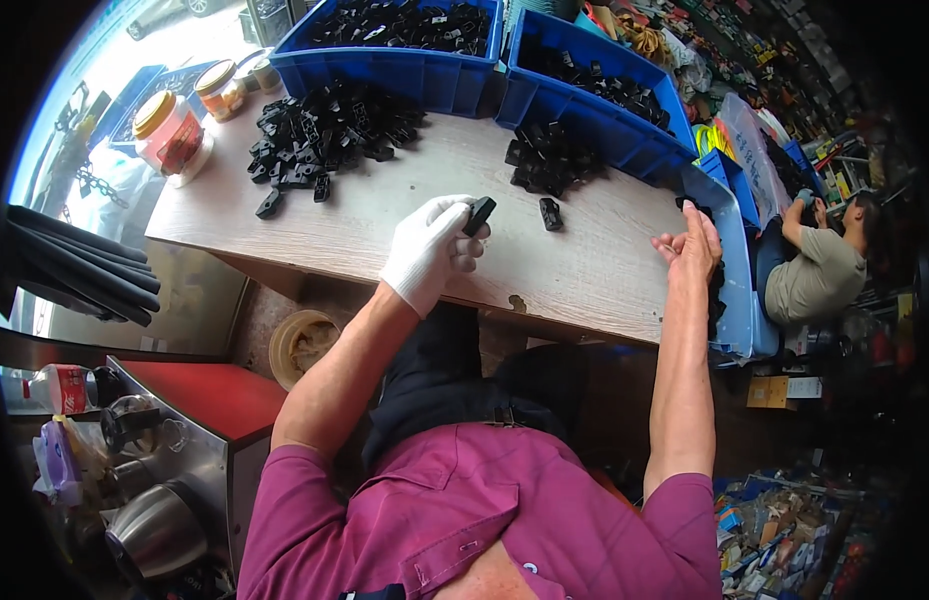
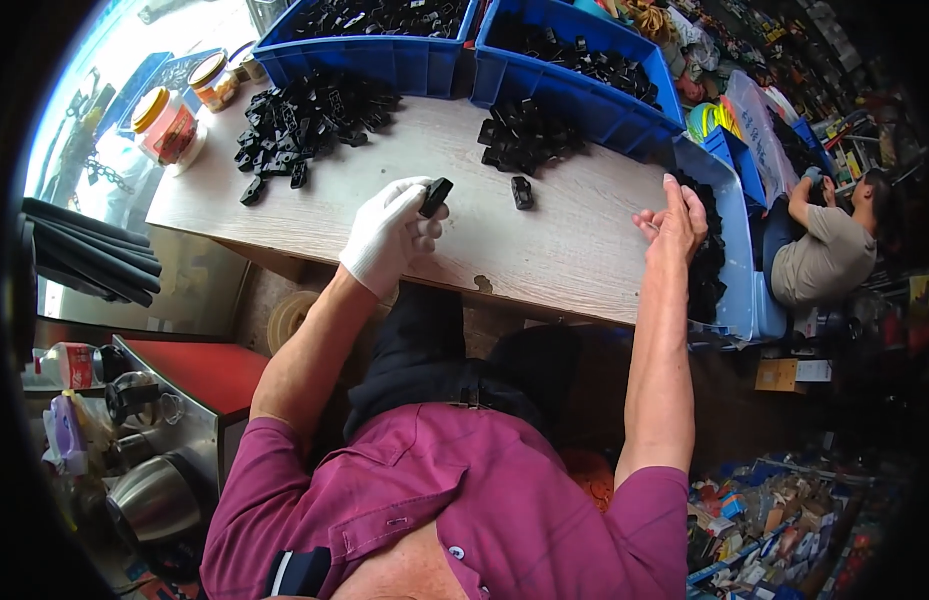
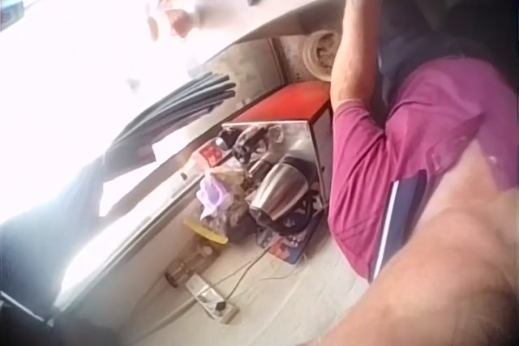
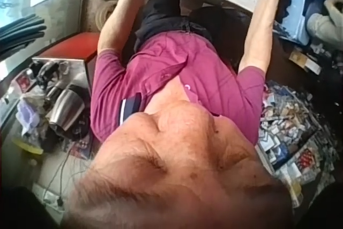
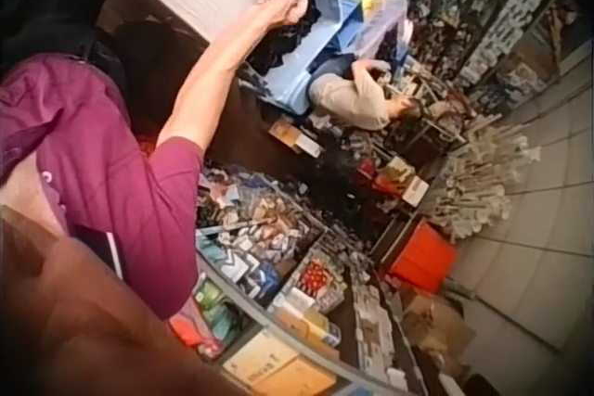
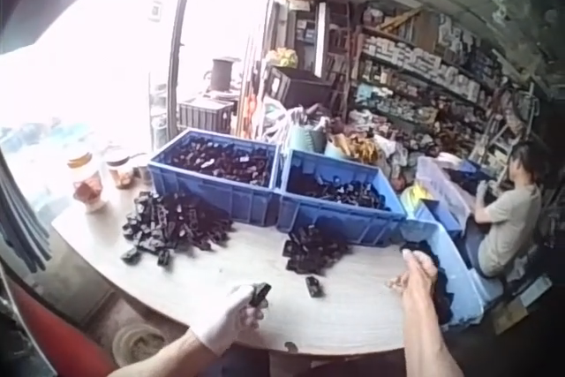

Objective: Picking up small black plastic components from a table and placing them into blue sorting bins.

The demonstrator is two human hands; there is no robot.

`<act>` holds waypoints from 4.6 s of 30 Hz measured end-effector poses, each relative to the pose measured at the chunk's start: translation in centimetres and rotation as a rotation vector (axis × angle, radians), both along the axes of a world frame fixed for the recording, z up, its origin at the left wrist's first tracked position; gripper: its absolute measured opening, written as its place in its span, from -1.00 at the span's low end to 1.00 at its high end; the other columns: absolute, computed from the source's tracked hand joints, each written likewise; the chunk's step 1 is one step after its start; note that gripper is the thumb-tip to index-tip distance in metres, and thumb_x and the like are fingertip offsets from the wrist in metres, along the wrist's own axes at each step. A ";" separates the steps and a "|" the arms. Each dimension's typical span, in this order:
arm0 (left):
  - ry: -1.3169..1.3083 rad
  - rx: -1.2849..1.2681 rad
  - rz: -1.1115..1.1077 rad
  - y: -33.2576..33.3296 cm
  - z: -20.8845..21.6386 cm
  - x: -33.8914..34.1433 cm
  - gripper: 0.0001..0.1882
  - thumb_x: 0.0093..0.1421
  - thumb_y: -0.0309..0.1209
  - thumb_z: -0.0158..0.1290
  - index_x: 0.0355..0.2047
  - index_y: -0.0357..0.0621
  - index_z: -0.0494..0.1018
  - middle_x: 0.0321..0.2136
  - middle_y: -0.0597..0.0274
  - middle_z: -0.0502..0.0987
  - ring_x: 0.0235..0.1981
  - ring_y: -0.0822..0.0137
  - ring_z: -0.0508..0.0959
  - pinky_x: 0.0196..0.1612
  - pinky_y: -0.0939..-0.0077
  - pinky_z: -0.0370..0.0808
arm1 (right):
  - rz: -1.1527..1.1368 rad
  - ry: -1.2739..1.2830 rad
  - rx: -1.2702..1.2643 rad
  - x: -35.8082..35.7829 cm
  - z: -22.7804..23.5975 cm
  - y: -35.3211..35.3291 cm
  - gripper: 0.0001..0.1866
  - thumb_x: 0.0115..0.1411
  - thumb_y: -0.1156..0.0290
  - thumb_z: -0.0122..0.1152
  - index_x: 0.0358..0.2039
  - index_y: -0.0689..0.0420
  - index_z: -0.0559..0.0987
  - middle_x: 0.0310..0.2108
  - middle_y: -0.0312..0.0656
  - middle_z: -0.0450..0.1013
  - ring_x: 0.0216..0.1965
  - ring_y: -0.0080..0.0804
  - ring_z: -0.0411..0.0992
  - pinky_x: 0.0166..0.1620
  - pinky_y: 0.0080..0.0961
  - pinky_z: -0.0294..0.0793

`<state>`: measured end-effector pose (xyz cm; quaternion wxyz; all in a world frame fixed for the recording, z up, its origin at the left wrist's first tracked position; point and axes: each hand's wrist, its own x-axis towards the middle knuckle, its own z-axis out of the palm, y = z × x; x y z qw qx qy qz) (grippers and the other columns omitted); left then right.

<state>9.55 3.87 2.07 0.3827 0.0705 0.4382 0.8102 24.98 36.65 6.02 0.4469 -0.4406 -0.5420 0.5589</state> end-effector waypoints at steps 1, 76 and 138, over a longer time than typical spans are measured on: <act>-0.047 0.007 -0.045 0.7 -0.1 0.3 -0.67 0.45 -0.33 -0.02 0.13 -0.23 0.41 -0.29 0.15 0.60 -0.40 0.44 0.55 -0.34 0.55 0.52 | 0.019 -0.019 0.020 0.2 -0.2 -0.2 -0.44 0.12 0.15 0.52 0.06 0.13 0.56 -0.67 -0.30 0.29 -0.58 -0.40 0.46 -0.45 -0.27 0.71; 1.353 -0.309 0.041 4.9 -2.7 -1.6 -0.73 0.23 -0.53 0.10 -0.05 -0.16 0.62 -0.17 -0.03 0.66 -0.16 -0.07 0.66 -0.07 0.24 0.60 | 0.841 -0.321 -0.118 -6.5 -3.6 -14.2 -0.73 0.09 0.56 0.38 -0.16 0.26 0.62 -0.65 -0.32 0.46 -0.74 -0.62 0.31 -0.66 -0.57 0.36; 1.594 -0.693 0.493 -0.5 -2.0 -2.1 -0.62 0.16 -0.47 0.19 0.01 -0.10 0.55 -0.25 0.09 0.66 -0.29 0.01 0.60 -0.19 0.19 0.57 | 0.074 -0.006 -0.107 -1.3 -0.9 -1.3 -0.53 0.11 0.23 0.52 -0.04 0.15 0.56 -0.69 -0.33 0.29 -0.62 -0.43 0.46 -0.53 -0.31 0.70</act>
